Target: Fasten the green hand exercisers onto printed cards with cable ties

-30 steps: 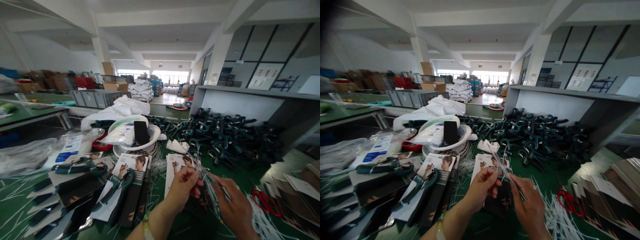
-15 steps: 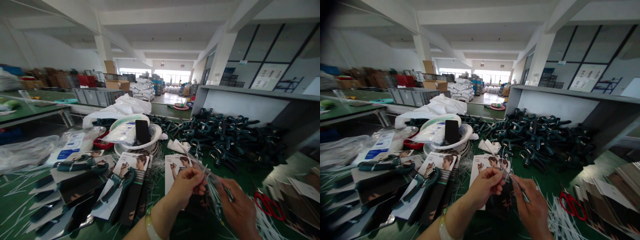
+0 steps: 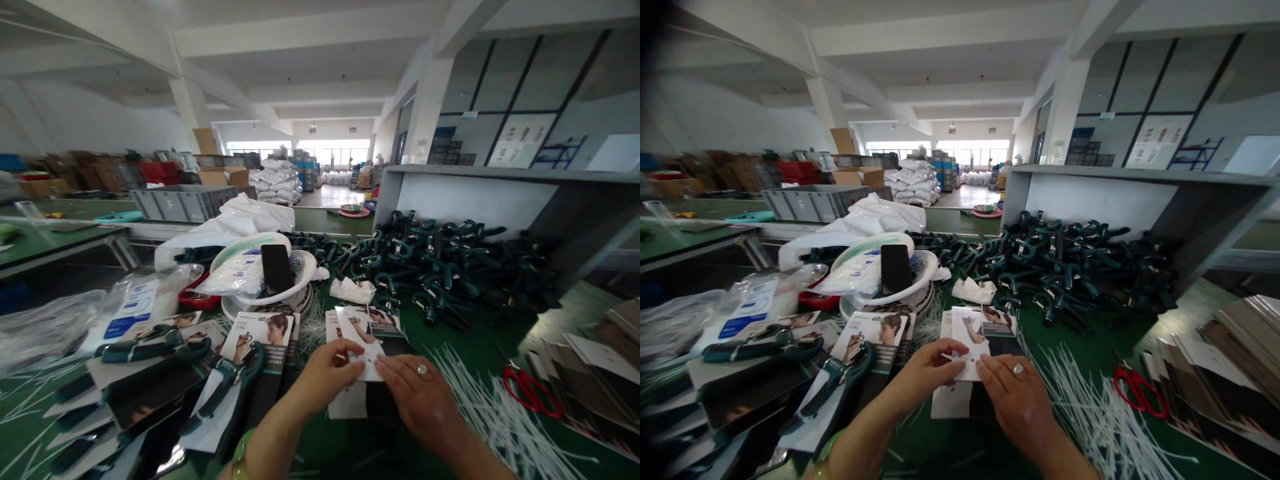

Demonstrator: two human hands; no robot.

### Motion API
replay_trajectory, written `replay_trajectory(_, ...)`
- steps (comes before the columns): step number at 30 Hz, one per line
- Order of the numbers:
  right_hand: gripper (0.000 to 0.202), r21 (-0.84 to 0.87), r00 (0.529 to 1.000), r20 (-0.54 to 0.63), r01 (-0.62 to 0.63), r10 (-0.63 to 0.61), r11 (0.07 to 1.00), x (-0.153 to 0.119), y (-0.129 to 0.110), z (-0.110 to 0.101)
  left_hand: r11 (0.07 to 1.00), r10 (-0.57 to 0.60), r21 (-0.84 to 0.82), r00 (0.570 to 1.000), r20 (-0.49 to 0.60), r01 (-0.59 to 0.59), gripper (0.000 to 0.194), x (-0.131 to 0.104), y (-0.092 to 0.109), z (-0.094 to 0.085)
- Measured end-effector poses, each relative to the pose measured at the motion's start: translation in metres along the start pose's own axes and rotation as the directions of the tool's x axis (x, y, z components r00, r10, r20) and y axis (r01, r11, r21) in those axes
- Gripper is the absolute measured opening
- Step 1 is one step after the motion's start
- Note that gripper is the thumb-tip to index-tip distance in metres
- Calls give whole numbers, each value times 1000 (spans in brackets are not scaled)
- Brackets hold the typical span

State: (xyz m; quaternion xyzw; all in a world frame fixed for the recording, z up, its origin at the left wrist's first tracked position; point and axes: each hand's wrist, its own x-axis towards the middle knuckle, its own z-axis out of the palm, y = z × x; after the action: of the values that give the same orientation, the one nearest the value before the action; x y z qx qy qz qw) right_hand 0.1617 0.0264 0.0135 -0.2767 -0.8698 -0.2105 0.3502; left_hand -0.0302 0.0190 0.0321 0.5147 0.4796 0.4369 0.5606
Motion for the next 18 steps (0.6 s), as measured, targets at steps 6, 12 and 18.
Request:
replay_trajectory(6,29,5,985,128,-113,112,994,-6,-22,22,885,203,456,961,-189,-97,15,14,-15,-20)
replay_trajectory(12,30,140,927,325,-245,189,959,-2,10,22,887,431,351,814,-390,-301,24,21,-41,-11)
replay_trajectory(18,31,-474,498,309,-658,810,585,-10,166,13,843,337,514,901,-273,-160,49,29,-78,-16)
